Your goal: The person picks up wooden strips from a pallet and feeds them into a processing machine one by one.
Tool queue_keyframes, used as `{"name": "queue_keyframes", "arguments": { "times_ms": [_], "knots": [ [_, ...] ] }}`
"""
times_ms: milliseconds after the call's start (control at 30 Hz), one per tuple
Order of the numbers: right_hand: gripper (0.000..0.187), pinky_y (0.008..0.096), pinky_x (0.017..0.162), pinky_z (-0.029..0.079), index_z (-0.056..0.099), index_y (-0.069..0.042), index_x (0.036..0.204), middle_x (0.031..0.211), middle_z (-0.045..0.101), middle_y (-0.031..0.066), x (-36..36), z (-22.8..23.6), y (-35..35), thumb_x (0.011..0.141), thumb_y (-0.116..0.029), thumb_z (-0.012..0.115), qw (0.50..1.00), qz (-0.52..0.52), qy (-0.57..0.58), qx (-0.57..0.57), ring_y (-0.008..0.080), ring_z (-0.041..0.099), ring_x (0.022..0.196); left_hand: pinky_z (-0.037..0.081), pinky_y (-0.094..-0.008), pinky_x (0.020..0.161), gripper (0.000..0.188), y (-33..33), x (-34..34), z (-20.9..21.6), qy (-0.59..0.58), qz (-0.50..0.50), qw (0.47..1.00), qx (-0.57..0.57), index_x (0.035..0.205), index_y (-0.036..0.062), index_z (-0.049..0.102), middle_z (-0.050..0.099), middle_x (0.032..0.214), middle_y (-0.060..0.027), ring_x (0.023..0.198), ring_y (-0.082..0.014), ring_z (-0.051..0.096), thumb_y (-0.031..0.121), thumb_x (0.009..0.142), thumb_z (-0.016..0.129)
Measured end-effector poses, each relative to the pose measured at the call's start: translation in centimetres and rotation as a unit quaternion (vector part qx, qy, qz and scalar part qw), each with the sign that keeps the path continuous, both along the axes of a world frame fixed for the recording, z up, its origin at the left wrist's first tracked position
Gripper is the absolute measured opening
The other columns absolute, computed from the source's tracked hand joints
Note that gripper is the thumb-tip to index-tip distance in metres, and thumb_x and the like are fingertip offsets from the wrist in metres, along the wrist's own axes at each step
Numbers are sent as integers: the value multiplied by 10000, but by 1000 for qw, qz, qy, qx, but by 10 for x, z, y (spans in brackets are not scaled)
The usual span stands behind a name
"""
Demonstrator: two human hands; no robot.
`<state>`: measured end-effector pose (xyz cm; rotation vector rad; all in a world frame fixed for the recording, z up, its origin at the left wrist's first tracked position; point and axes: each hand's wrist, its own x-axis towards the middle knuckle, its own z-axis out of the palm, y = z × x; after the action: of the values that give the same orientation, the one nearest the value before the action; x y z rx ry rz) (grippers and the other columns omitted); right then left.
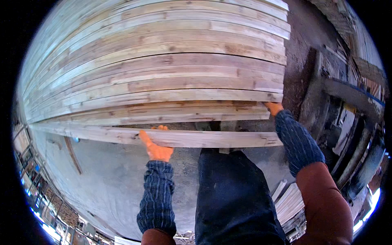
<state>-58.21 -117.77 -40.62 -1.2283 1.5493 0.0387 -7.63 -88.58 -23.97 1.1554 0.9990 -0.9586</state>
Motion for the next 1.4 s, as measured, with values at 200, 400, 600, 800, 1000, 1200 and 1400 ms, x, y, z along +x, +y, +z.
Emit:
{"name": "queue_keyframes", "arguments": {
  "times_ms": [200,400,600,800,1000,1200,1400],
  "knots": [
    [762,379,1069,495,491,-30,1459,1416,587,142,3,24,4,862,-353,834,989,-129,-22,64,237,589,1240,426,-618,1045,737,3,4,13,-11,-31,999,27,1290,187,550,661,1224,-7,1208,-229,587,800,882,584],
    [655,430,833,567,505,-75,1448,1230,679,114,-4,143,-9,923,-340,793,984,131,-4,119,251,661,1012,472,-584,1013,753,-34,15,65,-26,-54,998,27,1264,153,564,679,1187,-27,1153,-226,626,806,889,566],
    [723,405,1006,502,621,-43,1405,1375,662,153,19,207,-28,964,-615,626,923,227,137,278,281,635,1201,529,-534,994,858,-25,24,67,-47,-107,992,-52,1399,133,499,661,1248,-85,1198,-251,606,826,894,515],
    [555,382,1008,504,663,-75,1373,1293,700,140,-31,207,-3,1039,-504,549,914,354,55,192,220,646,1165,596,-451,841,992,26,84,102,-70,-624,768,130,1413,17,505,739,1014,-164,869,-285,747,850,875,503],
    [443,427,912,555,674,-108,1311,1177,735,173,-41,232,32,1069,-436,501,795,572,12,203,276,716,1039,510,-500,978,729,106,79,78,-114,-47,992,-25,1435,254,490,646,1272,-76,1172,-286,615,735,898,596],
    [563,424,1030,500,591,-119,1441,1365,644,160,124,316,89,1081,-523,437,787,541,-62,291,283,639,1205,524,-467,1013,685,72,12,162,-105,72,985,-116,1332,136,533,619,1225,-113,1078,-283,630,687,932,600],
    [970,376,1106,433,224,-31,1632,1439,557,187,361,361,190,899,-360,767,788,305,-343,410,268,565,1268,522,-385,1026,492,70,-128,241,-6,-60,948,-312,1371,37,552,645,1218,-123,1178,-232,610,357,1016,670]
  ]
}}
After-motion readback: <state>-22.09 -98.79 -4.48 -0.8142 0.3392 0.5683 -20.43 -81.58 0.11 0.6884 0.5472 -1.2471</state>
